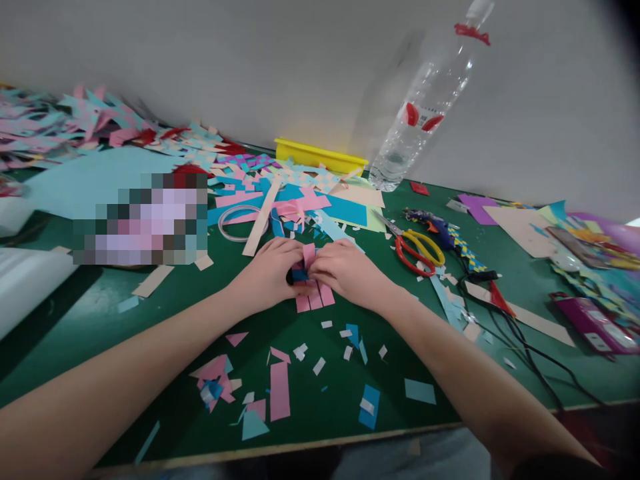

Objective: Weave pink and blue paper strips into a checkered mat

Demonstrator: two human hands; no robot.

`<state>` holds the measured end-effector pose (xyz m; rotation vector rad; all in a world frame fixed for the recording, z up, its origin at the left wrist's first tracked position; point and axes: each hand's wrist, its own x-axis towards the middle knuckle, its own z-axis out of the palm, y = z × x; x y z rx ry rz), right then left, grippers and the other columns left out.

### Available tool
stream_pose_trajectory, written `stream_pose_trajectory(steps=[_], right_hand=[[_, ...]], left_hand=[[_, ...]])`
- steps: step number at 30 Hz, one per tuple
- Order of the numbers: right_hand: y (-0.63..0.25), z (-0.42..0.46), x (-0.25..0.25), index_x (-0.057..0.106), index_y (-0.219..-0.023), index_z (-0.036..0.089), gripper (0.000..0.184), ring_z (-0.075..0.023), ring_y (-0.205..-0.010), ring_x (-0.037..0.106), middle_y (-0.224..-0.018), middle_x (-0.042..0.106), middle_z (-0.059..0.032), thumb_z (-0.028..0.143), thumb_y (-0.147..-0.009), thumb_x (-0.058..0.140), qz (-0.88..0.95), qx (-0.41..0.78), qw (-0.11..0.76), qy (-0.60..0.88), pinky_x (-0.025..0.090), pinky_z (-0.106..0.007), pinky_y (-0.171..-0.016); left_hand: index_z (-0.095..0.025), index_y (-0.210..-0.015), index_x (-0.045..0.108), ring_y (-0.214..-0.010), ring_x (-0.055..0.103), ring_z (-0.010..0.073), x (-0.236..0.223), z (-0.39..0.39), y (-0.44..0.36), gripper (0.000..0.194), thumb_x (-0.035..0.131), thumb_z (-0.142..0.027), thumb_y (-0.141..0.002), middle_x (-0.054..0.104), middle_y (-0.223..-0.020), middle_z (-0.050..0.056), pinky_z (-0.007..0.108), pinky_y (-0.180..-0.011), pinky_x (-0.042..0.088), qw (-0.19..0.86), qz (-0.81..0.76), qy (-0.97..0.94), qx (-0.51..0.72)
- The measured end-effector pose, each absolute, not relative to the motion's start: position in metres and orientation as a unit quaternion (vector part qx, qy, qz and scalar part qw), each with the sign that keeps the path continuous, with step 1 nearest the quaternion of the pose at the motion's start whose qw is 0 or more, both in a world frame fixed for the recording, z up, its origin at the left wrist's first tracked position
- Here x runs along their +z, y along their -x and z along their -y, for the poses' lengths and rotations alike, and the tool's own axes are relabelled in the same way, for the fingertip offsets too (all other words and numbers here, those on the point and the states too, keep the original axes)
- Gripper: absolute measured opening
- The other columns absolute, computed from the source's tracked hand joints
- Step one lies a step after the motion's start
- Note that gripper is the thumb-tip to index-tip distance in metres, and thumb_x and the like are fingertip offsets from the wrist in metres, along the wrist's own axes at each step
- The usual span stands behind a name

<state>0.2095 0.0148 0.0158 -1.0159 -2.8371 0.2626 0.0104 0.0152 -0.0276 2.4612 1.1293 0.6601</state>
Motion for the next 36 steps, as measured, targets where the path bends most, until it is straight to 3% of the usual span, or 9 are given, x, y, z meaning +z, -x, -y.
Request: stream_pose_trajectory(steps=[11,36], right_hand=[[-0.2149,-0.0167,0.0155,0.075,-0.094,0.019,0.017,-0.0208,-0.099,0.061,-0.104,0.073,-0.0038,0.021,-0.095,0.058,0.943,0.095,0.067,0.312,0.034,-0.036,-0.09],[-0.2128,-0.0195,0.0133,0.071,-0.089,0.016,0.02,-0.0189,-0.092,0.059,-0.091,0.07,-0.0051,0.018,-0.096,0.054,0.945,0.077,0.069,0.309,0.034,-0.034,-0.087]], left_hand=[[-0.02,-0.107,0.063,-0.109,0.055,0.0289,-0.032,-0.016,-0.0098,0.045,0.077,-0.048,-0.075,0.065,-0.115,0.008,0.046,-0.098,0.042,0.168,-0.39,-0.869,0.253],[-0.02,-0.089,0.064,-0.106,0.054,0.0293,-0.0236,-0.0136,-0.0119,0.03,0.076,-0.044,-0.075,0.064,-0.106,0.008,0.047,-0.094,0.044,0.178,-0.409,-0.865,0.229]])
